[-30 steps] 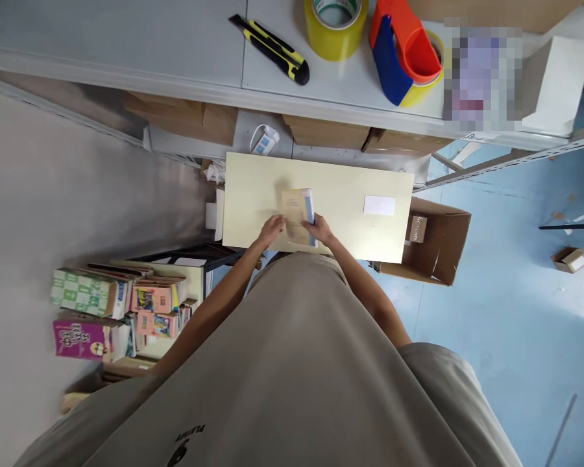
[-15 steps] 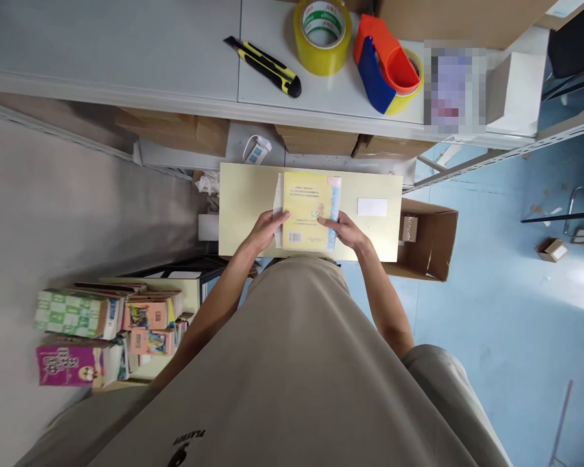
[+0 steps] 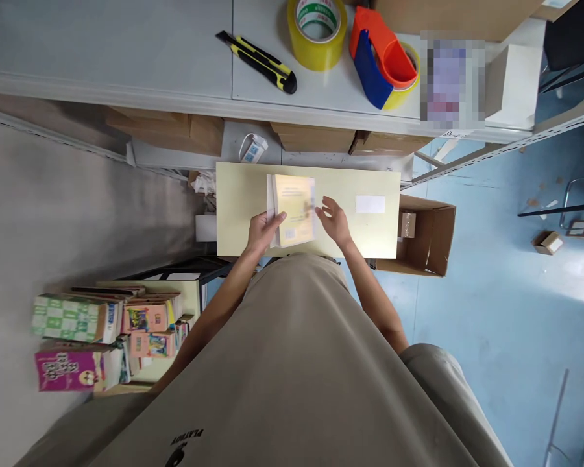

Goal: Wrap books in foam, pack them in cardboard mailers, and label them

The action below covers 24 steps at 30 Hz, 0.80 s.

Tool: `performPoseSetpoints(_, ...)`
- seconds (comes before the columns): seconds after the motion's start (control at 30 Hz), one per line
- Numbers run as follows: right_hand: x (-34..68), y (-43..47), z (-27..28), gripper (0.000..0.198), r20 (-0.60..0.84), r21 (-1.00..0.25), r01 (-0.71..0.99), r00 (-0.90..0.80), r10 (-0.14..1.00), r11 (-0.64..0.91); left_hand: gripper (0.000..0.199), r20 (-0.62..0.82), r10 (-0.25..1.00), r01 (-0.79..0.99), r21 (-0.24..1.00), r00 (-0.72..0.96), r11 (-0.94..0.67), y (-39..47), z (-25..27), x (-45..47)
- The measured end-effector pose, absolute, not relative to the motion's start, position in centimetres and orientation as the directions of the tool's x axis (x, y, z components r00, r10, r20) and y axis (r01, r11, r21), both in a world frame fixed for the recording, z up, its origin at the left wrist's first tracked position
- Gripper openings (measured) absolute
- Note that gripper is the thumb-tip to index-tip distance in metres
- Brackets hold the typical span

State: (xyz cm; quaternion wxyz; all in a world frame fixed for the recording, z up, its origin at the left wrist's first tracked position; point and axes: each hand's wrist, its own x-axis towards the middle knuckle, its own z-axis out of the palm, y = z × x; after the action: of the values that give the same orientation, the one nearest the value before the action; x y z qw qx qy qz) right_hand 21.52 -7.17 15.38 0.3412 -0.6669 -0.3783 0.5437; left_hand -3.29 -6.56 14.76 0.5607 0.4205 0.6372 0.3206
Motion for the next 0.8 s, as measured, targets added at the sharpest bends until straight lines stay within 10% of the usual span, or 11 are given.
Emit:
performPoseSetpoints(0.23,15.0,-8.9,17.9,0.083,-0.451,-0.892,0.066,-0.037,0.892,-0.448,0.039,-0.270,0.951,0.565,0.813,0.150,0.142,-9.0,18.3,-0.2)
performPoseSetpoints(0.43,18.4,-8.2,17.8,0.074,-0.483,-0.864,-0.174,0.023,0.875,-0.472,0.048,-0.116,0.908,0.372,0.927,0.403,-0.046,-8.5,19.6,-2.1)
performPoseSetpoints(0.6,20.9,-8.2,18.6,0.067,-0.570,-0.744,-0.354,-0.106,0.814,-0.567,0.074,-0.203,0.978,0.191,0.963,0.052,0.190,-5.9,18.0,-5.4)
performPoseSetpoints(0.8,20.6,-8.2,19.2,0.071,-0.561,-0.702,-0.384,-0.221,0.798,-0.600,0.069,-0.463,0.862,-0.173,0.850,0.207,0.498,-6.3,18.6,-6.4)
